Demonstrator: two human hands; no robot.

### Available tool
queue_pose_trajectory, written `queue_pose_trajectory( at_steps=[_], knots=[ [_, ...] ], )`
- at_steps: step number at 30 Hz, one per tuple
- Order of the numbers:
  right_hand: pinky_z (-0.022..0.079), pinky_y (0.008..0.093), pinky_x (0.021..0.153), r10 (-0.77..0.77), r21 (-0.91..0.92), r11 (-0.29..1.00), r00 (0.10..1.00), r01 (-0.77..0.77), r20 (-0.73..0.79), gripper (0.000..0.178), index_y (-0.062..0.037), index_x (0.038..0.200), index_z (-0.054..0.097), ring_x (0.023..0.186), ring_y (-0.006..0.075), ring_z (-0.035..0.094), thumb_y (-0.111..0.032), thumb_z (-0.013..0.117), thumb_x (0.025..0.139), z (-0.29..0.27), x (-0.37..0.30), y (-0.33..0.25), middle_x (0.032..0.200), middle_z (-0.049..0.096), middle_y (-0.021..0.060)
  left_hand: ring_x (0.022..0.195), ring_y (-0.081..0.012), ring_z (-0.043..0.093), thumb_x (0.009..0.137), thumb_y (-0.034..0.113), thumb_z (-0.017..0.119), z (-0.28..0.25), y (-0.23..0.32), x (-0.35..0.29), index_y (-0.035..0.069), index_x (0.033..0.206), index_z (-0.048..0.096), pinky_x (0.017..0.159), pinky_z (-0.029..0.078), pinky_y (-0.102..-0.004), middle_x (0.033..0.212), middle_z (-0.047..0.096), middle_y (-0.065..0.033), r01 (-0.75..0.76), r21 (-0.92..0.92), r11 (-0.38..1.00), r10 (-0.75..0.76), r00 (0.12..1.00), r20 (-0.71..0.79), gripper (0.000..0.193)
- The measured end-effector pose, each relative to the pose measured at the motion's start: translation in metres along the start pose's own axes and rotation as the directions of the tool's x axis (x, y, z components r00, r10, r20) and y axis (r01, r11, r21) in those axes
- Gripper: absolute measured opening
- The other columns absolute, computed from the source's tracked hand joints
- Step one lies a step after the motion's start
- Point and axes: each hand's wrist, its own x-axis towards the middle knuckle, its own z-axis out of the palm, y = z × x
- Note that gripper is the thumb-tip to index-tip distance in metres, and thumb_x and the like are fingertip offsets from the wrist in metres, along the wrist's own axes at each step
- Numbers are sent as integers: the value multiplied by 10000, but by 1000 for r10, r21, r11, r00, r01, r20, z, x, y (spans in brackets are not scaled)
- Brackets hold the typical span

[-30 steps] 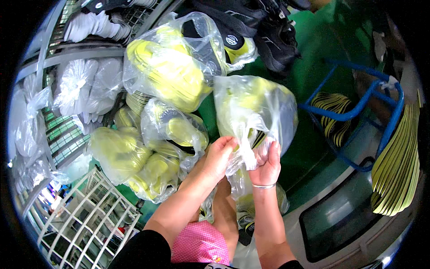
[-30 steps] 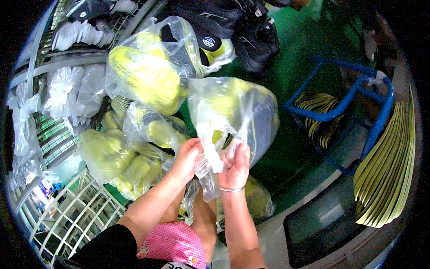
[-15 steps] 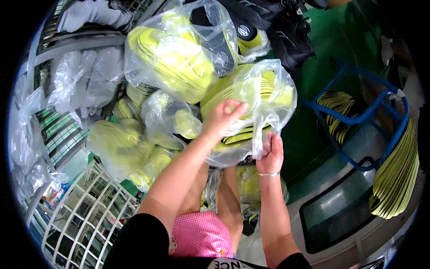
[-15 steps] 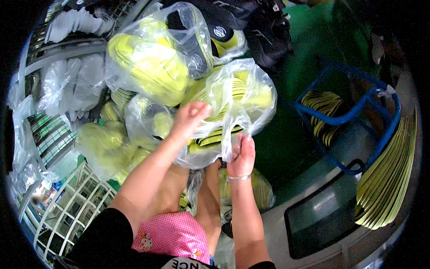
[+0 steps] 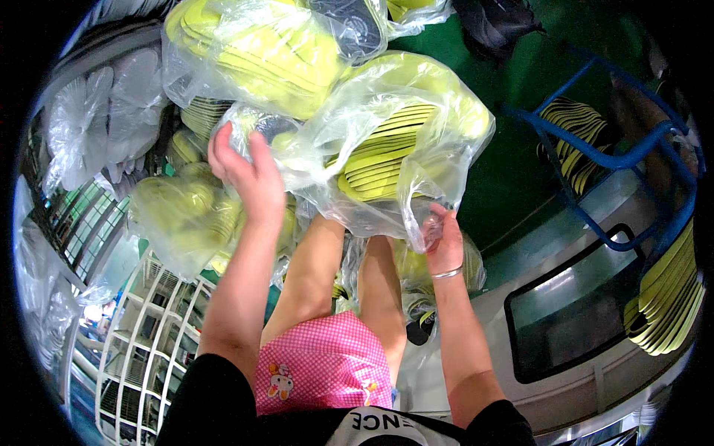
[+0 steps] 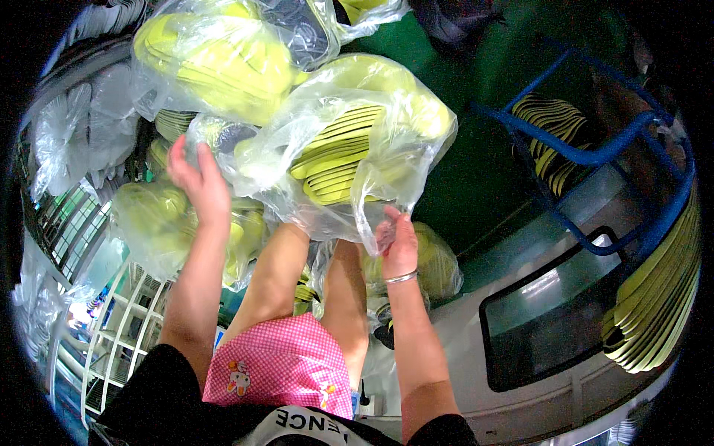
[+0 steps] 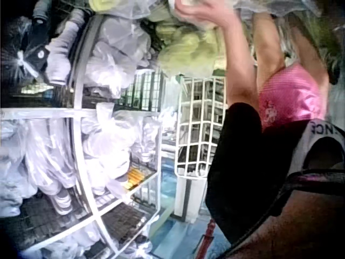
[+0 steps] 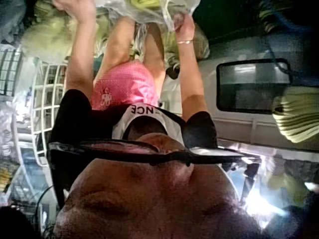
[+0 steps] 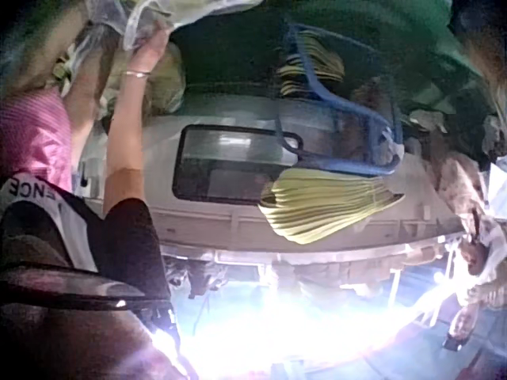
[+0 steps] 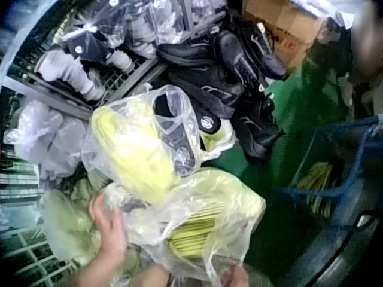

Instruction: The person inserts foam insoles into black athletic shoes by hand, selecting insoles from a bag and sliding them into the shoes on an assembly line.

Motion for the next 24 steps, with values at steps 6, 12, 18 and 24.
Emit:
queue_pose_trajectory(
  at_steps=[6, 12, 18, 24],
  knots=[
    [398, 233, 532, -60, 10, 998, 997, 61, -51, 366, -8, 1036, 548, 619, 93, 497, -328, 453, 887, 18, -18, 13, 730, 550, 8, 748, -294, 539, 755, 37, 536, 38, 68, -96, 54, 902, 564, 693, 448, -335, 795, 562, -116, 18, -306, 952, 258, 490, 832, 150],
    [396, 242, 605, -123, -246, 966, 975, 76, -185, 288, -27, 998, 570, 679, 110, 519, -270, 472, 878, -44, -17, 25, 762, 564, 19, 821, -138, 549, 831, 62, 487, 128, 41, -19, 23, 960, 532, 758, 429, -271, 894, 593, -64, 275, -70, 959, -169, 752, 637, 143],
    [386, 301, 803, -623, -619, 662, 770, 424, -139, 218, 16, 1010, 528, 897, 195, 507, -113, 508, 835, -23, -3, 29, 959, 546, 98, 779, -267, 590, 802, 132, 492, 171, 16, -12, 44, 1166, 270, 739, 457, -345, 900, 598, -123, -12, -264, 964, 178, 766, 617, 435],
    [395, 409, 830, -514, -545, 117, 520, 830, 682, 304, 15, 988, 527, 923, 336, 501, -16, 522, 686, 76, -28, -39, 999, 522, 180, 782, -177, 554, 843, 128, 463, 132, 23, -26, 38, 1062, 364, 744, 416, -302, 838, 593, -122, 335, -117, 935, -105, 576, 811, 257]
  ],
)
